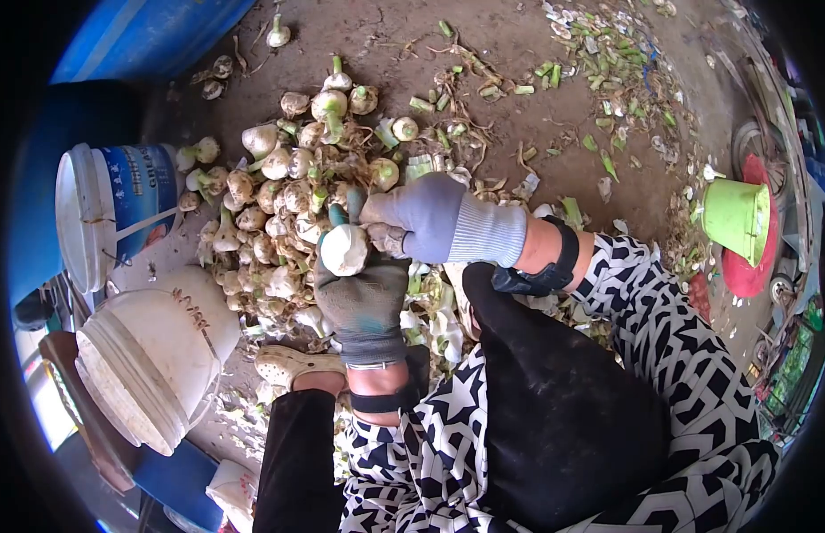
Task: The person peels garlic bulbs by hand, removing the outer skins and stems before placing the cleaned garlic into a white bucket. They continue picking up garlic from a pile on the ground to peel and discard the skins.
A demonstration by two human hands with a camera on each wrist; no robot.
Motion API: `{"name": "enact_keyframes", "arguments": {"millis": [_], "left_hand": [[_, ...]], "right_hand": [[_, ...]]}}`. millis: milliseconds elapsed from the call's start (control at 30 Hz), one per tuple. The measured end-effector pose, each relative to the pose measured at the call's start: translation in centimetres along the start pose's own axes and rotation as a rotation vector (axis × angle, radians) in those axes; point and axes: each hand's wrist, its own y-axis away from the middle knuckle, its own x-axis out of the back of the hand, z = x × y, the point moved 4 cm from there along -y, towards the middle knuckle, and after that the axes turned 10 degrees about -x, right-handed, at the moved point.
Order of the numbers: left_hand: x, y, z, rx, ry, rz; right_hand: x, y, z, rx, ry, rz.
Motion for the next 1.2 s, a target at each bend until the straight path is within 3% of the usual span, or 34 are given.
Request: {"name": "enact_keyframes", "arguments": {"millis": [67, 100, 133, 167, 200, 233, 267, 333, 400, 433, 467, 500, 533, 567, 600, 633, 700, 733, 767, 800, 833, 867, 900, 933, 967, 1000, 1033, 1067, 1133, 1167, 1200], "left_hand": [[-0.9, 0.0, 0.9, -0.062, -0.033, -0.059], [-0.9, 0.5, 1.6, -0.249, -0.591, 0.011], [-0.5, 0.3, 2.4, -0.263, -0.720, 0.015], [-0.1, 0.1, 2.5, -0.206, -0.501, 0.037], [0.1, -0.1, 2.4, -0.144, -0.282, 0.057], [0.1, -0.2, 2.3, -0.101, -0.123, 0.093], [0.8, -0.5, 2.6, -0.121, -0.146, 0.131], [2.0, -0.8, 3.1, 0.022, -0.003, 0.073], [1.2, -1.6, 4.4, -0.121, -0.161, 0.265], [-0.1, -2.3, 6.7, 0.022, -0.069, 0.035], [-3.8, -2.7, 9.0, -0.067, -0.137, -0.069], [-5.0, -4.9, 14.4, 0.037, 0.215, -0.104], [-10.5, -3.2, 16.4, 0.142, 0.291, -0.293], [-13.9, -2.6, 18.8, -0.182, 0.085, -0.320], [-16.1, -2.0, 20.4, -0.497, -0.126, -0.347], [-16.3, -1.7, 20.2, -0.500, -0.130, -0.363], [-14.0, -1.0, 19.1, -0.572, -0.476, -0.275], [-12.0, -1.3, 17.5, -0.475, -0.541, -0.297], [-9.4, -2.6, 16.4, -0.058, -0.449, -0.465], [-6.8, -2.3, 12.7, -0.433, -0.899, -0.223], [-6.2, -0.7, 9.0, -0.570, -1.572, -0.125], [-5.7, 0.1, 5.6, -0.485, -1.498, -0.045], [-3.4, 0.2, 3.8, -0.415, -1.421, -0.104], [-1.5, 0.1, 3.0, -0.479, -1.698, -0.236], [-1.7, 0.4, 1.8, -0.711, -1.908, -0.494], [-1.4, 0.4, 1.2, -0.835, -1.979, -0.550], [-1.3, 0.4, 0.6, -0.760, -1.819, -0.504], [-1.1, 0.4, 0.2, -0.678, -1.660, -0.459], [-1.5, 0.8, -0.4, -0.710, -1.655, -0.423], [-1.6, 1.0, -0.6, -0.703, -1.649, -0.418], [-1.8, 1.1, -0.6, -0.703, -1.645, -0.410]], "right_hand": [[0.1, -0.2, -0.8, 0.084, -0.104, -0.009], [0.0, 0.6, -0.8, -0.073, -0.439, -0.277], [0.2, 1.8, -1.4, -0.234, -0.765, -0.549], [1.1, 2.9, -2.3, -0.244, -0.987, -0.620], [1.3, 3.7, -2.3, -0.084, -1.276, -0.737], [2.9, 4.4, -2.5, -0.060, -1.223, -0.741], [3.8, 5.2, -1.8, -0.012, -1.338, -0.733], [4.3, 6.9, 3.1, -0.158, -1.446, -0.581], [4.4, 7.7, 8.4, -0.797, -0.386, -0.585], [3.1, 8.0, 10.8, -0.788, 0.338, -0.715], [2.4, 8.0, 12.7, -0.714, 1.067, -0.797], [2.1, 7.9, 12.7, -0.713, 1.064, -0.802], [2.1, 7.1, 12.2, -0.661, 0.840, -0.575], [2.3, 6.3, 11.5, -0.605, 0.607, -0.347], [1.8, 5.0, 11.0, -0.588, 0.545, -0.275], [1.1, 2.7, 10.4, -0.560, 0.489, -0.195], [-1.3, -1.1, 9.1, -0.447, 0.453, -0.062], [-3.1, -2.9, 9.3, -0.440, 0.477, -0.081], [-4.4, -4.3, 10.0, -0.435, 0.503, -0.103], [-5.0, -5.2, 11.1, -0.435, 0.500, -0.112], [-5.2, -6.2, 12.2, -0.464, 0.424, -0.131], [-5.4, -6.8, 12.7, -0.488, 0.351, -0.150], [-4.1, -6.2, 11.5, -0.477, 0.223, -0.073], [-3.8, -5.7, 11.5, -0.506, 0.031, -0.057], [-4.1, -5.1, 12.1, -0.481, -0.304, -0.053], [-4.8, -4.2, 12.5, -0.450, -0.641, -0.049], [-2.7, -2.8, 8.8, -0.567, -0.843, -0.131], [-0.9, -1.6, 5.5, -0.574, -0.947, -0.149], [-0.3, -1.1, 4.3, -0.380, -0.862, -0.006], [-0.1, -0.5, 3.8, -0.389, -0.864, -0.002], [-0.1, 0.1, 3.6, -0.558, -0.879, -0.048]]}}
